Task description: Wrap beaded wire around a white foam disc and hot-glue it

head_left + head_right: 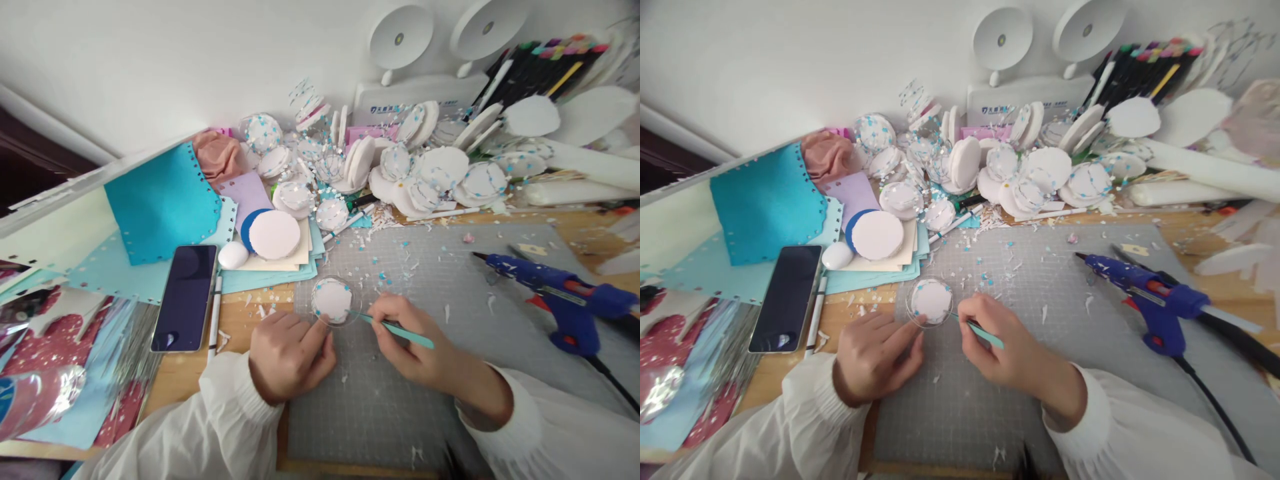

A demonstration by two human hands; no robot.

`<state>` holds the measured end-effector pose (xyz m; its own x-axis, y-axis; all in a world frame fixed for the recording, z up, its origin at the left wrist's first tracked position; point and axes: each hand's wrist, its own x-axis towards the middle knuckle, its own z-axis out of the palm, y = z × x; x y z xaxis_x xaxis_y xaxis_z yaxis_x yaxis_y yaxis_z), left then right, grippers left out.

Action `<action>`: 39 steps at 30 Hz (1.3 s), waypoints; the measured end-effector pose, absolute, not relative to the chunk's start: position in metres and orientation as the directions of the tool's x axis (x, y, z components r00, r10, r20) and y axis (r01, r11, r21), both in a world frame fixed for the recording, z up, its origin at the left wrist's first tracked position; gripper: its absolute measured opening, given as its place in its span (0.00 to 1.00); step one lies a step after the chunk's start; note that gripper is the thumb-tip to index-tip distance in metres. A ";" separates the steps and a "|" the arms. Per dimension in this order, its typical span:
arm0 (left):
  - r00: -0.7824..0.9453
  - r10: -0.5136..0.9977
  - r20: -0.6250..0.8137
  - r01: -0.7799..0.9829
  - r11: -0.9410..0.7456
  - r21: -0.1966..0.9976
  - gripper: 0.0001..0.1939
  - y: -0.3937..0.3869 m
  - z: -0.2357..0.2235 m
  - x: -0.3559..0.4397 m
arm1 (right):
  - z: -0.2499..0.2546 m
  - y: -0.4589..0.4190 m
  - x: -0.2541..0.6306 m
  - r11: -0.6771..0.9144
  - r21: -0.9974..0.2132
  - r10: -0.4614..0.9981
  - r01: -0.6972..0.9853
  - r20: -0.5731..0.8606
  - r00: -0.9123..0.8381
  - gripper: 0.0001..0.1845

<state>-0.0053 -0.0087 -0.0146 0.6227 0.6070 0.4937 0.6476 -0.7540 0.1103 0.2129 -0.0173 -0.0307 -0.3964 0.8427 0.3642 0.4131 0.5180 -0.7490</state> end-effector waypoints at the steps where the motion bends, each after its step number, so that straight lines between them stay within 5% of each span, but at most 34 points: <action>1: 0.625 0.600 0.499 0.641 -0.759 0.110 0.08 -0.009 -0.015 -0.005 | -0.031 -0.017 0.213 0.521 -0.746 0.841 0.414 0.369 -0.395 0.07; 19: 0.702 0.554 0.448 0.565 -0.816 0.124 0.16 -0.012 -0.019 -0.003 | -0.033 -0.018 0.212 0.545 -0.719 0.827 0.431 0.377 -0.417 0.08; 28: 0.563 0.444 0.698 0.523 -0.844 0.115 0.07 -0.012 -0.006 -0.013 | -0.032 -0.019 0.212 0.562 -0.704 0.816 0.434 0.386 -0.431 0.09; 32: 0.607 0.534 0.588 0.605 -0.791 0.092 0.15 0.002 -0.013 -0.011 | -0.030 -0.018 0.210 0.581 -0.690 0.803 0.433 0.397 -0.445 0.09; 39: 0.639 0.611 0.467 0.628 -0.765 0.140 0.06 0.011 -0.021 -0.009 | -0.021 -0.021 0.224 0.595 -0.755 0.795 0.274 0.505 -0.336 0.08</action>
<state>-0.0094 0.0105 -0.0210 0.6395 0.6109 0.4668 0.6284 -0.7651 0.1403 0.2235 -0.0210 -0.0211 -0.3362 0.7952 0.5046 0.2743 0.5952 -0.7553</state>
